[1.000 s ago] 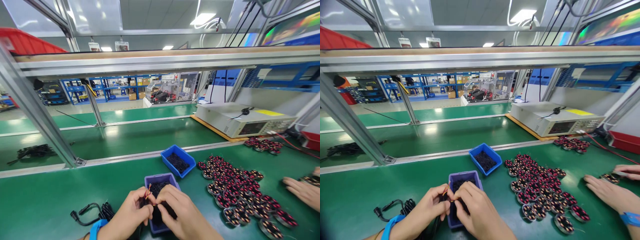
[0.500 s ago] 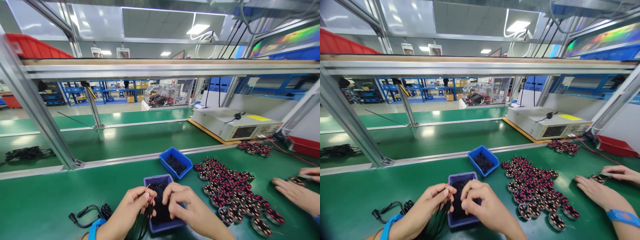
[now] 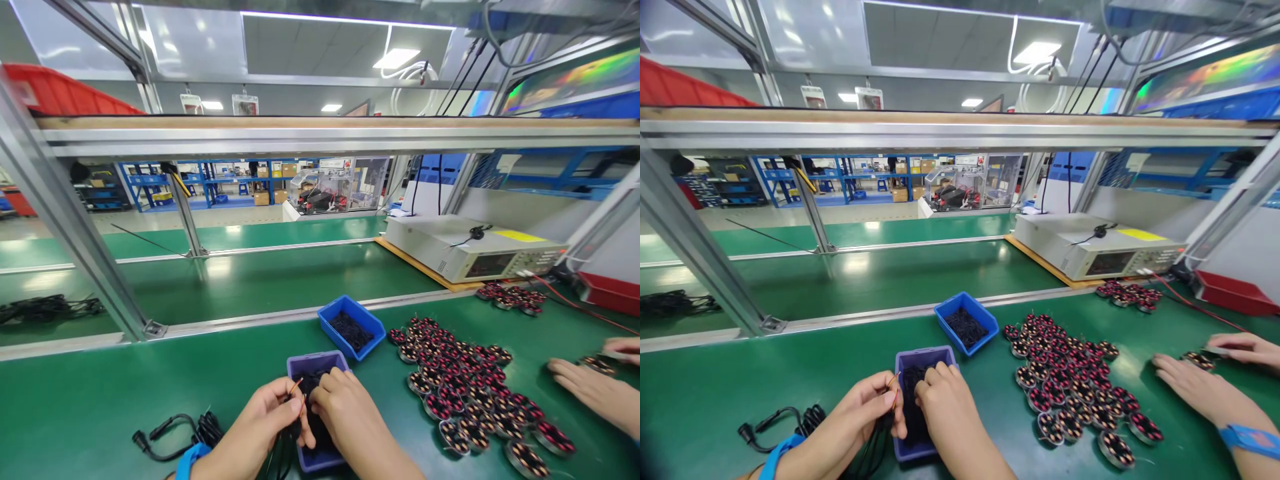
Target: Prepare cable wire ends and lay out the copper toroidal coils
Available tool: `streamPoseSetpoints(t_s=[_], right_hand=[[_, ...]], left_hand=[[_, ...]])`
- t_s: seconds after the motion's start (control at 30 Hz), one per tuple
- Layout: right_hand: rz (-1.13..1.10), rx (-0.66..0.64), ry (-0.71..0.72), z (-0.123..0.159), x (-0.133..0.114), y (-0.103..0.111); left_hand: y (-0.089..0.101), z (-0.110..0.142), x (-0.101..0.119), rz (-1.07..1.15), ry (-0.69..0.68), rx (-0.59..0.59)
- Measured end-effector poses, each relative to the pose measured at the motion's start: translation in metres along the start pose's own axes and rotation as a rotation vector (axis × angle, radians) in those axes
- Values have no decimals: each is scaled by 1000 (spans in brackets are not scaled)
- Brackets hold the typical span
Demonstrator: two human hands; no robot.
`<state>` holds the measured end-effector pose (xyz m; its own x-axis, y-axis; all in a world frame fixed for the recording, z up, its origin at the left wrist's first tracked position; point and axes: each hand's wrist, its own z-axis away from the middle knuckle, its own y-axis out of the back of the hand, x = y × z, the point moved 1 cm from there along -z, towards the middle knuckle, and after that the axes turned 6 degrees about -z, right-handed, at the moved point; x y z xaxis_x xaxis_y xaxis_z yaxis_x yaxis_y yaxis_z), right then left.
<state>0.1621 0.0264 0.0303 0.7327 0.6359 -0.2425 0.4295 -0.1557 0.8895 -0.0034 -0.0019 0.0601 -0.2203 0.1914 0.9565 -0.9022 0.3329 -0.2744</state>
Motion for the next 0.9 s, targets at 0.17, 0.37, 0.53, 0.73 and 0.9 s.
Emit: streamPoseSetpoints(t_s=[0.17, 0.37, 0.53, 0.73, 0.9], right_hand=[[-168, 44, -35, 2, 1, 12], [-438, 42, -60, 4, -9, 16], [-685, 113, -102, 5, -14, 25], [-661, 291, -31, 6, -12, 36], [-598, 300, 25, 7, -15, 33]], left_hand=[[3, -3, -3, -137, -22, 30], [11, -7, -4, -343, 1, 133], [12, -7, -6, -327, 12, 180], [13, -4, -3, -355, -22, 187], [12, -7, -3, -341, -38, 158]])
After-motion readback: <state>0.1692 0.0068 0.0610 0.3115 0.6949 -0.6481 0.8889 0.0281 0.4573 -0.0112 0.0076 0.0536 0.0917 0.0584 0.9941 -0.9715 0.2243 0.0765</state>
